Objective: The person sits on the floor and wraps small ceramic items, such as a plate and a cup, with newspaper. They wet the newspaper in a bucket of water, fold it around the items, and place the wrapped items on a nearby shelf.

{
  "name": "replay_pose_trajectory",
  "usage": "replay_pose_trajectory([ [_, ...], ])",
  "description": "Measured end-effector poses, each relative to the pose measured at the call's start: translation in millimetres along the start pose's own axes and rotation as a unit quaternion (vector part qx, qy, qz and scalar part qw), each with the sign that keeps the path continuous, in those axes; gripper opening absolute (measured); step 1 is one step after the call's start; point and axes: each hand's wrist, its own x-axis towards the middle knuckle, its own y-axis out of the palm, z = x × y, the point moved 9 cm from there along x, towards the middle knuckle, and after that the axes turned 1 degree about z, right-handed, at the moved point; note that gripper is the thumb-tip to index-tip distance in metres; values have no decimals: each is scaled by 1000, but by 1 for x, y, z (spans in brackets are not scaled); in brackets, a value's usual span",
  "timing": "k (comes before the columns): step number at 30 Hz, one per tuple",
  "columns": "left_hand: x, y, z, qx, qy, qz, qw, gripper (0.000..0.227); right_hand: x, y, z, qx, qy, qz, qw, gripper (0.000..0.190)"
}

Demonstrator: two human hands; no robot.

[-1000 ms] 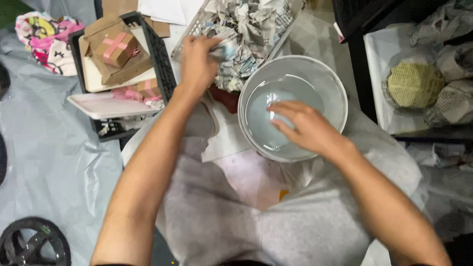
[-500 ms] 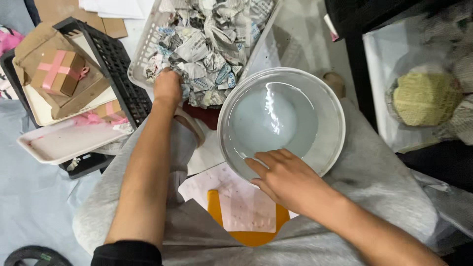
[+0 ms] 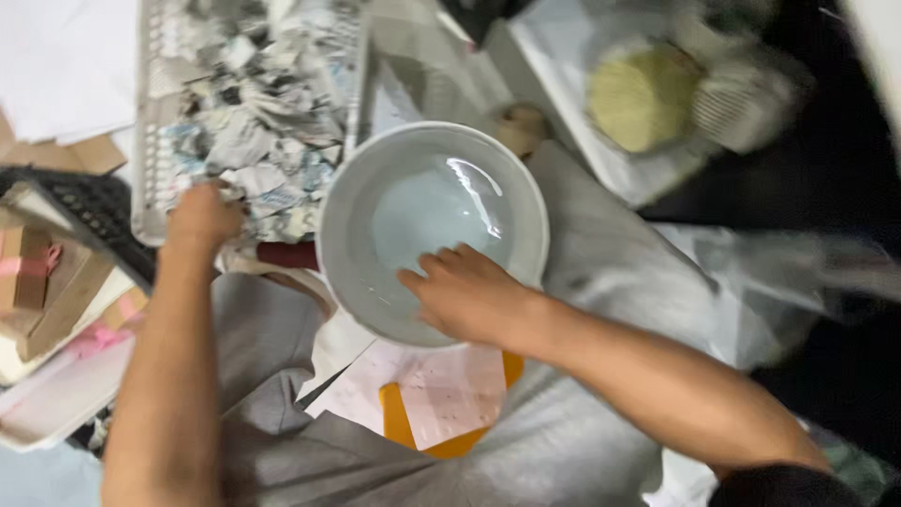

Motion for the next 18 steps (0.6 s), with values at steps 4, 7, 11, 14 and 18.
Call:
replay_pose_trajectory([
  [4, -57, -95, -71, 47, 35, -59, 997, 40, -1, 4, -17, -22, 39, 7, 999, 50],
  [7, -123, -136, -142, 22, 105, -91, 990, 33, -18, -10, -12, 7, 37, -67, 997, 49],
  [11, -227, -160, -240, -75, 268, -181, 943, 27, -57, -26, -8, 2, 57, -134, 989, 50],
  [14, -298, -152, -292, -114, 359, -191, 907, 24, -101, -51, -4, 26, 24, -260, 965, 44],
  [18, -372, -132, -326, -175, 431, -156, 872, 17, -180, -81, 20, 16, 7, -446, 895, 26],
])
